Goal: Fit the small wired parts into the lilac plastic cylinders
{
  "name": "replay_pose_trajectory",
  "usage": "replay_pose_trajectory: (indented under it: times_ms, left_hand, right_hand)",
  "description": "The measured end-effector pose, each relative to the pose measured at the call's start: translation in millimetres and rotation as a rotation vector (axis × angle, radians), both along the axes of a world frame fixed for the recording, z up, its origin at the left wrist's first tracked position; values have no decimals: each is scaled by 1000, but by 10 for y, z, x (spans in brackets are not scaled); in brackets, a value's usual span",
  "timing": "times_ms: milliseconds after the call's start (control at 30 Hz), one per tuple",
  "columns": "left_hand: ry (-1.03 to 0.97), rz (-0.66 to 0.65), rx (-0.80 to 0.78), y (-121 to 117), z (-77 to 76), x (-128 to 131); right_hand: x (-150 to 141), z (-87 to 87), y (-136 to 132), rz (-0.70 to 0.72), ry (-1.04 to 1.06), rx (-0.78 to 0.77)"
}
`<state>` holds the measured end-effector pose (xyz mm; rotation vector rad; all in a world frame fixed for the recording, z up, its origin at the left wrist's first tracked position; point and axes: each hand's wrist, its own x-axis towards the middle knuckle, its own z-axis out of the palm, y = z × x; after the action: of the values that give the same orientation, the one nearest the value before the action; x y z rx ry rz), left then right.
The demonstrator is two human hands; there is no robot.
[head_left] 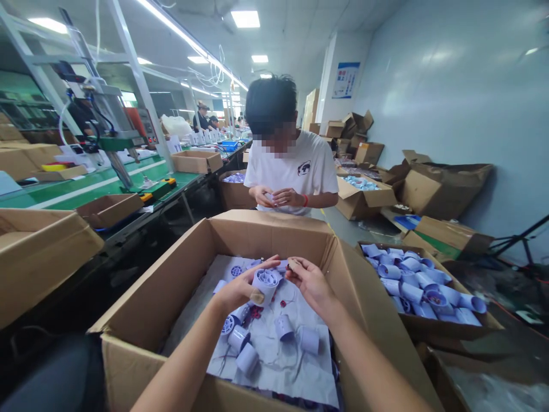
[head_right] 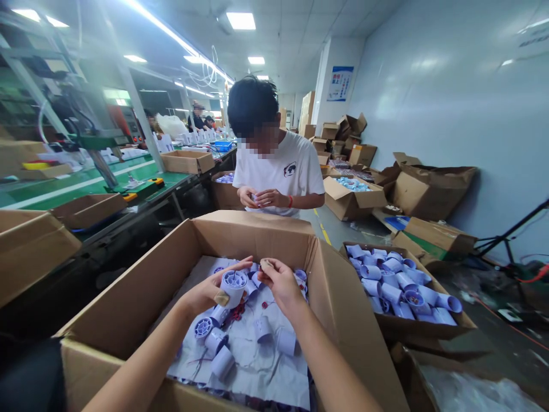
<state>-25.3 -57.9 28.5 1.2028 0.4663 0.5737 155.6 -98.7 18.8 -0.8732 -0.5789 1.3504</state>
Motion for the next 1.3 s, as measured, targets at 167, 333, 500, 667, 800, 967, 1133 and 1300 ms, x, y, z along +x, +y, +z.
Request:
replay_pose_trajectory:
  times_ms: [167,333,500,667,800,967,1133,1300]
  left_hand:
    - [-145,-23,-162,56,-110,10]
    - [-234,20,-173,60,-117,-33]
    - [-247,40,-207,45,-119,-10]
    - [-192,32,-165,58,-129,-22]
    - [35,123,31,64,-127,-57]
    - [315,389,426,103,-191,-23]
    - [453,496,693,149,-264,-23]
    - [439,496,753,155,-278,-34]
  right_hand:
    - [31,-114,-67,234,-74,-8]
    - [97,-140,-90,444,-86,10]
    - [138,-103,-133,427,-46,43]
    - [147,-83,-143,304,-86,46]
    - [189,-35,-155,123,-126,64]
    - [244,-27,-229,87,-284,129]
    - [197,-62,-299,199,-453,210]
    - [134,-121,-297,240,-600,252]
